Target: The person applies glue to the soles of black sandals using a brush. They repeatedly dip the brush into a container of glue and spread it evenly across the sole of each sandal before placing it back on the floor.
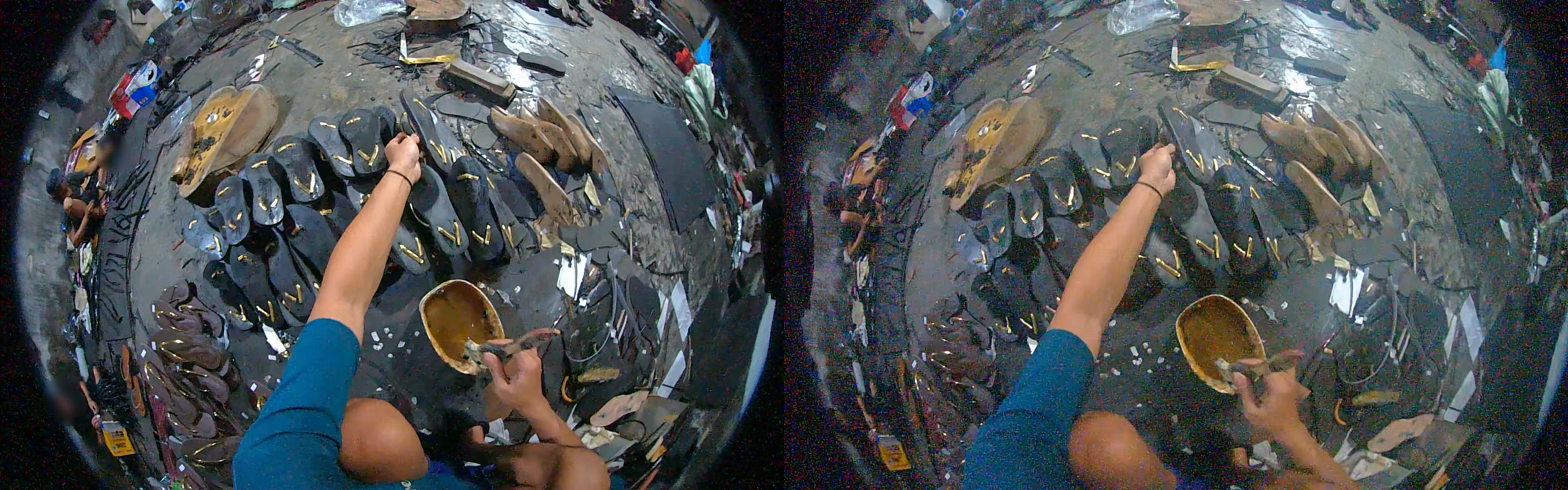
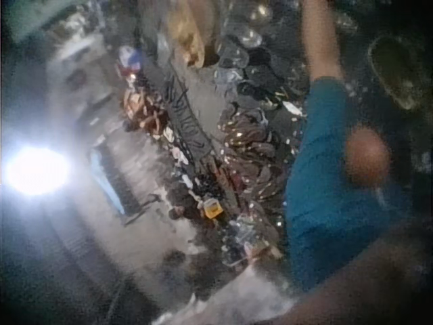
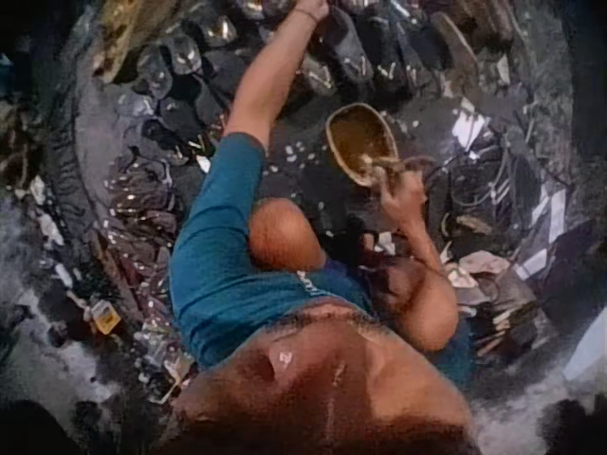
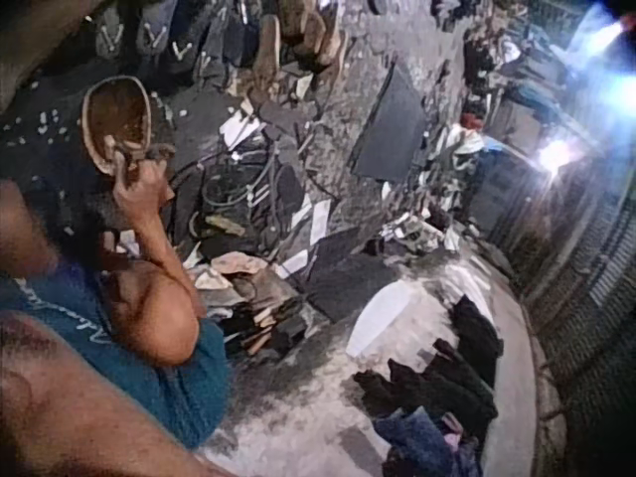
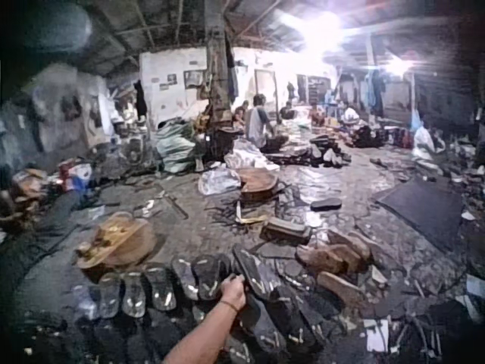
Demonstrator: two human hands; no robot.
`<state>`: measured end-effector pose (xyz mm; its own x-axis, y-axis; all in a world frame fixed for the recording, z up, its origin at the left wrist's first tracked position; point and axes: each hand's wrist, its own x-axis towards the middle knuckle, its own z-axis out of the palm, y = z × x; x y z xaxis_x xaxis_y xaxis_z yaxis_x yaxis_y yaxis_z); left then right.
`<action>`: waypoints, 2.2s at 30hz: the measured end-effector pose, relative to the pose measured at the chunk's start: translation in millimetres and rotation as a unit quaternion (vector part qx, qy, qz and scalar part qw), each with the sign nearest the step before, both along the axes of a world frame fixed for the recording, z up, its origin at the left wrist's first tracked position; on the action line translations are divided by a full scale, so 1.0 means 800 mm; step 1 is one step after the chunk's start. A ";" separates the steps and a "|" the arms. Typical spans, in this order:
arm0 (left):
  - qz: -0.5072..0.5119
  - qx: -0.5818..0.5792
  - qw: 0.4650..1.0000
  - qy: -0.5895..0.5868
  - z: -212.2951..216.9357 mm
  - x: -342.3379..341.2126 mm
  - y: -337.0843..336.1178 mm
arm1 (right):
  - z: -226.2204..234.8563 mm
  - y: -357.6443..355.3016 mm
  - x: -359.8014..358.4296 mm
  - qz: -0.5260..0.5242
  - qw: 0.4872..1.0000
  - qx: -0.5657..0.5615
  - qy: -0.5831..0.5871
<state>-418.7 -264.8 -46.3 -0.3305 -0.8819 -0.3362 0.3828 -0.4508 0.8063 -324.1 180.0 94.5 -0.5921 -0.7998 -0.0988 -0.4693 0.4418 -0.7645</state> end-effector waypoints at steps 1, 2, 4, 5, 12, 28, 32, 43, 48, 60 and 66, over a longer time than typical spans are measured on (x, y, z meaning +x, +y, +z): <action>0.015 -0.020 0.997 -0.075 -0.017 0.000 -0.023 | 0.002 -0.001 -0.003 0.005 1.000 -0.004 0.007; 0.018 -0.033 0.989 -0.146 -0.021 -0.008 -0.026 | 0.004 0.002 -0.006 0.000 1.000 -0.001 0.018; 0.051 -0.075 0.963 -0.255 -0.028 -0.005 -0.028 | -0.003 -0.003 -0.010 -0.009 1.000 0.002 -0.008; 0.069 -0.088 0.964 -0.241 -0.027 0.001 -0.023 | -0.007 -0.008 -0.008 -0.010 1.000 0.001 -0.022; -0.159 -0.287 0.929 -0.170 0.074 0.148 0.170 | -0.026 -0.053 -0.021 -0.021 0.997 -0.012 -0.075; 0.384 -0.131 0.813 -0.418 0.036 0.864 0.078 | -0.055 -0.093 0.048 0.101 0.987 -0.121 0.026; 0.453 -0.098 0.878 -0.118 0.088 1.017 0.099 | -0.054 -0.092 0.055 -0.003 0.997 -0.068 -0.035; -0.153 -0.170 0.882 -0.412 0.018 0.628 0.438 | -0.043 -0.025 -0.005 0.124 0.917 0.192 0.327; -0.249 -0.364 0.725 -0.529 0.006 0.558 0.411 | 0.013 0.014 -0.016 0.222 0.888 0.349 0.202; -0.177 0.070 0.962 0.196 0.152 0.448 0.300 | 0.076 -0.177 0.073 0.271 0.904 -0.320 -0.083; -0.085 -0.029 0.992 0.088 0.142 0.449 0.320 | 0.052 -0.169 0.121 0.355 0.864 -0.357 -0.002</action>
